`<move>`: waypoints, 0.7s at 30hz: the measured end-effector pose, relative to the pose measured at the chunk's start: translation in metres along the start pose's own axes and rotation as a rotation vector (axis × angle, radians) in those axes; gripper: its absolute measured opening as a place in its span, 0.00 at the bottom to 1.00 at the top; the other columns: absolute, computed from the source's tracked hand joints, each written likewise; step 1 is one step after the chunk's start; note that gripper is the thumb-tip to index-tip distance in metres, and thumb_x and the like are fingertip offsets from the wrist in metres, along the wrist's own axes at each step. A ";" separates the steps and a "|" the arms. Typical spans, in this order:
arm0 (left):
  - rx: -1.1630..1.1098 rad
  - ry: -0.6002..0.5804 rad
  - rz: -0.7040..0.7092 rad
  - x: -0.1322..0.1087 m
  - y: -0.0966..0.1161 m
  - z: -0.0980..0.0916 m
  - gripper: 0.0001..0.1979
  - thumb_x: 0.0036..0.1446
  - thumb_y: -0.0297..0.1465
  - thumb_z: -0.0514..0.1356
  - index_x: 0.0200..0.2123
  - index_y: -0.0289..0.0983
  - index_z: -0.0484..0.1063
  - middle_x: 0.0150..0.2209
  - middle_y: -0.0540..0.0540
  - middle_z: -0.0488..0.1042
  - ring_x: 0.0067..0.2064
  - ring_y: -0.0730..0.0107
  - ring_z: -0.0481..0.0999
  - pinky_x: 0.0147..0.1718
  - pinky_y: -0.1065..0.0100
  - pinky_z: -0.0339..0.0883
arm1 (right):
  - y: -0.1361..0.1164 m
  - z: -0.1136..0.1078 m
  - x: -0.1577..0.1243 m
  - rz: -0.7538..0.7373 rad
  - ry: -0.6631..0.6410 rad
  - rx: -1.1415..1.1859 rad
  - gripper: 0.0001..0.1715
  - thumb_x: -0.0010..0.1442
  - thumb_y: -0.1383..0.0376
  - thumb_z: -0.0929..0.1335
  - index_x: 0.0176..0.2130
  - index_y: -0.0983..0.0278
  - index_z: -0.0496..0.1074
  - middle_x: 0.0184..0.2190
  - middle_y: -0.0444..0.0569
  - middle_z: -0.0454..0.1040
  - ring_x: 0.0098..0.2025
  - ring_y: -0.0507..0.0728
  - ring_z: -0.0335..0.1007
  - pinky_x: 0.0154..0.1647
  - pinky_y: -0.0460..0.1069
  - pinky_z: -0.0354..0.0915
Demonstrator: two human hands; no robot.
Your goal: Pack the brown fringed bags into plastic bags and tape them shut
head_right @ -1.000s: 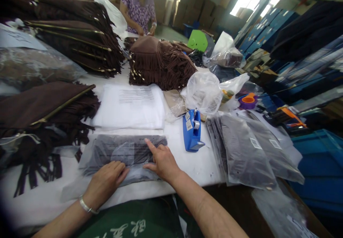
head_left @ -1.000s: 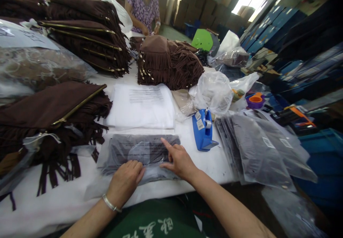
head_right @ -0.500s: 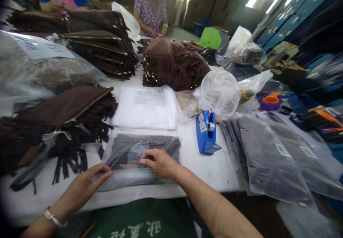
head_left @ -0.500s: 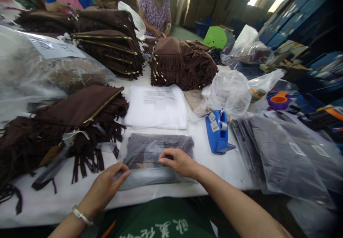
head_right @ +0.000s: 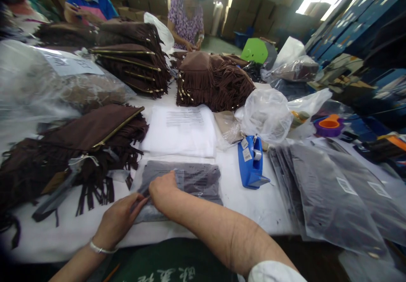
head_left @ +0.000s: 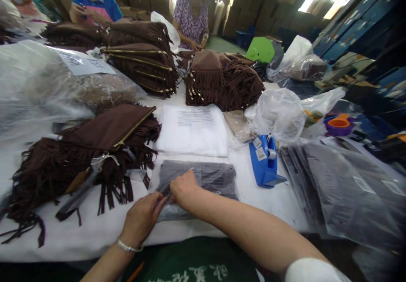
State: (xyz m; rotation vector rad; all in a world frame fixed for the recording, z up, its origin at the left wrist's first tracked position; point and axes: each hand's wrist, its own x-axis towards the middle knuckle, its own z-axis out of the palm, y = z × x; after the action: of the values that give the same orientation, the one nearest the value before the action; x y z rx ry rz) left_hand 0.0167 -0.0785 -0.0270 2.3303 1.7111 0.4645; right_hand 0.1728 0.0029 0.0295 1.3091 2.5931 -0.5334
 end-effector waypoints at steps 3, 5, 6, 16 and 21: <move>0.007 0.007 0.011 0.000 0.002 0.000 0.14 0.65 0.40 0.49 0.34 0.39 0.68 0.29 0.48 0.74 0.32 0.66 0.75 0.33 0.67 0.64 | 0.011 -0.011 -0.010 0.114 0.035 -0.025 0.14 0.51 0.56 0.73 0.30 0.66 0.76 0.29 0.57 0.78 0.35 0.65 0.75 0.43 0.62 0.64; 0.008 0.019 0.019 -0.001 0.002 0.001 0.14 0.65 0.39 0.49 0.33 0.39 0.68 0.29 0.48 0.74 0.32 0.67 0.74 0.34 0.67 0.64 | 0.015 -0.014 -0.023 0.183 0.100 -0.046 0.14 0.56 0.58 0.71 0.34 0.68 0.76 0.33 0.59 0.78 0.39 0.66 0.73 0.46 0.62 0.63; 0.012 0.033 0.024 -0.002 0.002 0.002 0.14 0.65 0.39 0.49 0.33 0.39 0.69 0.29 0.48 0.74 0.32 0.67 0.74 0.34 0.67 0.64 | 0.016 -0.012 -0.030 0.193 0.143 -0.051 0.14 0.58 0.59 0.69 0.38 0.68 0.75 0.36 0.60 0.77 0.43 0.66 0.72 0.48 0.61 0.62; 0.152 0.186 0.244 0.023 0.023 -0.018 0.19 0.63 0.34 0.52 0.56 0.37 0.62 0.55 0.38 0.68 0.57 0.53 0.66 0.56 0.48 0.54 | 0.043 0.043 -0.072 -0.009 0.463 0.119 0.32 0.66 0.52 0.59 0.65 0.58 0.49 0.67 0.44 0.46 0.68 0.60 0.35 0.66 0.62 0.37; 0.173 0.079 0.271 0.048 0.037 0.012 0.27 0.64 0.36 0.50 0.64 0.40 0.49 0.65 0.41 0.53 0.66 0.52 0.50 0.61 0.43 0.40 | 0.081 0.053 -0.102 0.161 0.474 0.130 0.36 0.65 0.52 0.61 0.66 0.59 0.46 0.66 0.46 0.47 0.68 0.61 0.34 0.66 0.64 0.35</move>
State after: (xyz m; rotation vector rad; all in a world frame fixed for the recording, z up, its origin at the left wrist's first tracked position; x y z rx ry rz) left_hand 0.0674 -0.0438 -0.0187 2.7201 1.5271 0.4769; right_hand 0.2992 -0.0494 -0.0050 1.8653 2.8109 -0.4080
